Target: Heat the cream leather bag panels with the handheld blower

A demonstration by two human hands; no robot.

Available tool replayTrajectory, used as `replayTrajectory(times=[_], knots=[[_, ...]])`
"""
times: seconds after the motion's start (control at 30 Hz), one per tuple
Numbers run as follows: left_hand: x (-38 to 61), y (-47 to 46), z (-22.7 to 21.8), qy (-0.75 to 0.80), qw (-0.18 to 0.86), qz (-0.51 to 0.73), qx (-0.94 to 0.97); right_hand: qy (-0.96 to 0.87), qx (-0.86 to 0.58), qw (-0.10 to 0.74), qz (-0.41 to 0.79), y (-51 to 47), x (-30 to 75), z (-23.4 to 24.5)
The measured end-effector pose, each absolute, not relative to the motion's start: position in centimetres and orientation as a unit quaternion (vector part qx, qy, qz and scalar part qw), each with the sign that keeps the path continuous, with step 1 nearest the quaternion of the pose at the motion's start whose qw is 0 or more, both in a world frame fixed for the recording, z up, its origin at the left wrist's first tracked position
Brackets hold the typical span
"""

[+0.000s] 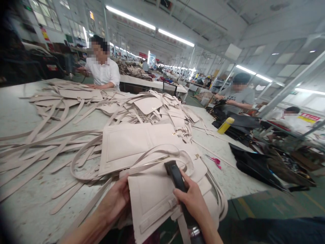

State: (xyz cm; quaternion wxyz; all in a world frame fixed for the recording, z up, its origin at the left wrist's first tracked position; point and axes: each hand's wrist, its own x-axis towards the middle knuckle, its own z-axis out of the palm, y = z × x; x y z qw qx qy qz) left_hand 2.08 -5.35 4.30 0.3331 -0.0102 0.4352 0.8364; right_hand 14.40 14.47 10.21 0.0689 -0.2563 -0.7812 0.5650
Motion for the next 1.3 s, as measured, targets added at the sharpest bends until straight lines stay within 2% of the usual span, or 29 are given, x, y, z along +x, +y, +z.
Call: replayTrajectory(times=[0.1,0.23,0.3,0.4,0.47,0.53,0.67,0.8,0.87,0.93,1.03,1.13,1.2,1.3], knots=[[1.9,-4.9,4.8,0.430,0.327,0.840,-0.057,-0.762,-0.264,0.060,0.589,13.1,16.8,10.0],[3.9,-4.9,5.4,0.591,0.300,0.736,0.139,-0.732,-0.300,0.071,0.608,12.5,19.3,9.9],[4.8,-4.8,5.7,0.563,0.305,0.749,0.167,-0.729,-0.311,0.067,0.606,12.6,20.6,9.5],[4.6,-4.5,5.5,0.420,0.373,0.825,0.071,-0.730,-0.311,0.074,0.604,12.7,22.3,8.6],[3.7,-4.0,4.8,0.389,0.348,0.853,0.017,-0.728,-0.311,0.083,0.605,12.6,23.1,8.1],[2.8,-3.8,4.0,0.449,0.275,0.850,0.019,-0.730,-0.315,0.093,0.599,12.4,23.6,8.0],[2.8,-4.8,3.6,0.667,0.136,0.707,0.190,-0.768,-0.277,0.101,0.569,12.0,23.6,8.8],[4.8,-6.2,4.9,0.707,0.090,0.533,0.457,-0.794,-0.235,0.093,0.553,12.0,23.2,9.6],[5.7,-6.3,5.0,0.702,0.129,0.530,0.459,-0.787,-0.245,0.119,0.553,12.0,23.1,9.7],[6.3,-6.1,4.3,0.676,0.224,0.609,0.351,-0.785,-0.250,0.120,0.554,12.1,23.1,9.5],[6.9,-5.4,2.7,0.484,0.381,0.787,0.038,-0.792,-0.242,0.083,0.554,12.2,23.1,8.9],[7.0,-4.3,2.2,0.307,0.460,0.815,-0.172,-0.788,-0.236,0.067,0.565,12.3,23.4,8.0],[7.0,-3.6,2.3,0.292,0.480,0.806,-0.184,-0.778,-0.233,0.056,0.581,12.3,23.8,7.5],[7.0,-2.8,2.5,0.360,0.429,0.821,-0.111,-0.763,-0.243,0.066,0.595,12.4,24.5,7.0]])
